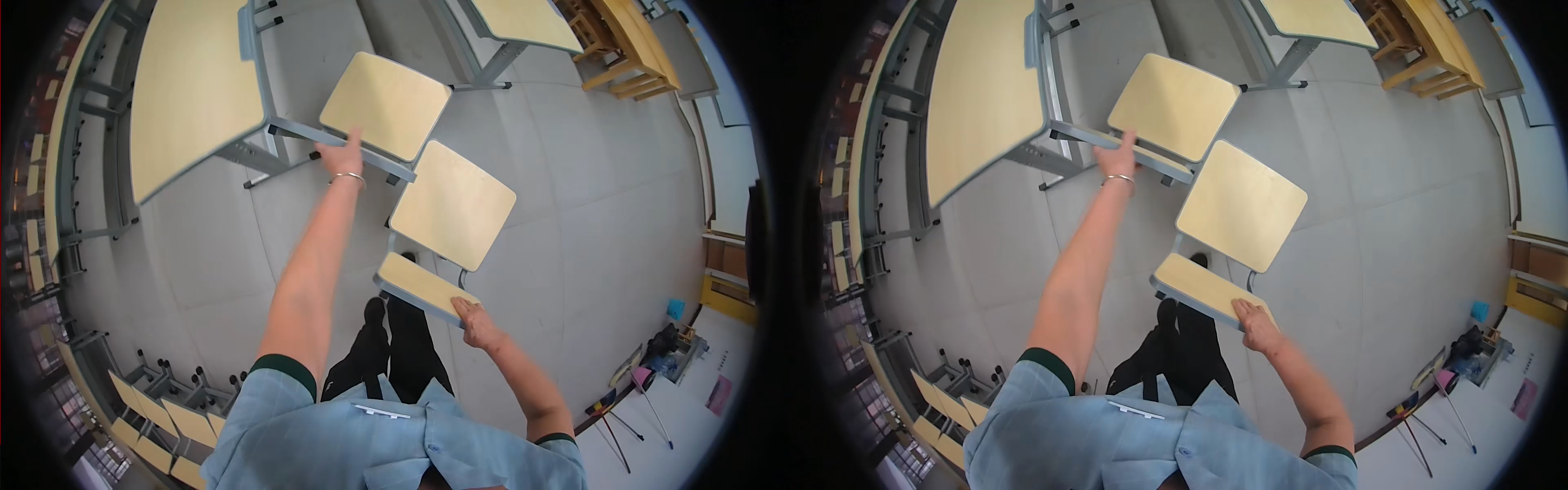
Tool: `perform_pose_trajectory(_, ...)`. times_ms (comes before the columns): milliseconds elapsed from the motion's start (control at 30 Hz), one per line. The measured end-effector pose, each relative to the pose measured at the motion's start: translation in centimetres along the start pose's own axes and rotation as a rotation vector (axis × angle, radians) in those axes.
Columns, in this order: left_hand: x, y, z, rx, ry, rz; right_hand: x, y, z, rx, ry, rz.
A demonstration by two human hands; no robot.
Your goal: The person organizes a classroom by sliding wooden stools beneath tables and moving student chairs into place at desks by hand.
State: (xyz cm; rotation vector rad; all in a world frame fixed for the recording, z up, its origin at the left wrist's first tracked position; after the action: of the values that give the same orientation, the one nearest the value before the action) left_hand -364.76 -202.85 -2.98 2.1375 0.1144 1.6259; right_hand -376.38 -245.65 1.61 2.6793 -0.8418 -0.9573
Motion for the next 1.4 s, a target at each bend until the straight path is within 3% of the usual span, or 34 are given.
perform_pose_trajectory(33, 0.9, -0.5, 1.6, -0.009, -0.09, 0.025, -0.3, -2.1, -0.4, 0.006, 0.006, -0.011)
perform_pose_trajectory(133, 6.5, 1.4, 5.7, -0.065, -0.117, -0.171, -0.9, -9.2, -3.2, 0.003, -0.063, 0.011)
perform_pose_trajectory(200, 3.1, -6.3, 9.0, 0.025, -0.133, -0.063, -0.8, -13.0, -3.9, 0.01, -0.062, 0.012)
perform_pose_trajectory(433, 14.4, -16.7, 14.7, -0.006, -0.145, -0.032, -1.8, -24.3, -9.4, -0.09, 0.015, -0.067)
perform_pose_trajectory(800, 23.4, -36.3, 23.9, -0.114, -0.288, 0.05, -5.2, -41.9, -15.6, -0.119, -0.042, -0.038)
perform_pose_trajectory(933, 26.7, -40.8, 26.8, -0.092, -0.274, 0.161, -4.9, -47.8, -17.7, -0.097, -0.089, -0.015)
perform_pose_trajectory(1033, 28.9, -43.1, 29.0, -0.182, -0.253, 0.011, -4.6, -52.0, -19.4, -0.08, -0.088, -0.018)
perform_pose_trajectory(1133, 27.8, -49.9, 31.9, -0.156, -0.272, 0.267, -4.3, -55.9, -20.7, -0.056, -0.09, -0.04)
perform_pose_trajectory(1300, 32.2, -51.3, 34.5, -0.127, -0.259, 0.071, -3.0, -62.0, -23.9, -0.042, -0.129, -0.037)
perform_pose_trajectory(1400, 32.9, -54.7, 36.2, -0.16, -0.24, 0.202, -1.4, -65.0, -25.2, -0.067, -0.223, 0.038)
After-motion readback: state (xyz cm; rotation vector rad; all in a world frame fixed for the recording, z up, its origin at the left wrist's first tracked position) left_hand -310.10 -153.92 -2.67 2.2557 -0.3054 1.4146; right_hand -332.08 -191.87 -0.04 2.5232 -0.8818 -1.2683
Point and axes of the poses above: each hand's wrist, its own y-axis away from the middle knuckle, its own z-axis out of the palm, x = y × z, the point moved 5 cm from there along -y, towards the middle knuckle, and after that the axes turned 7 degrees about x, right-handed, at the moved point
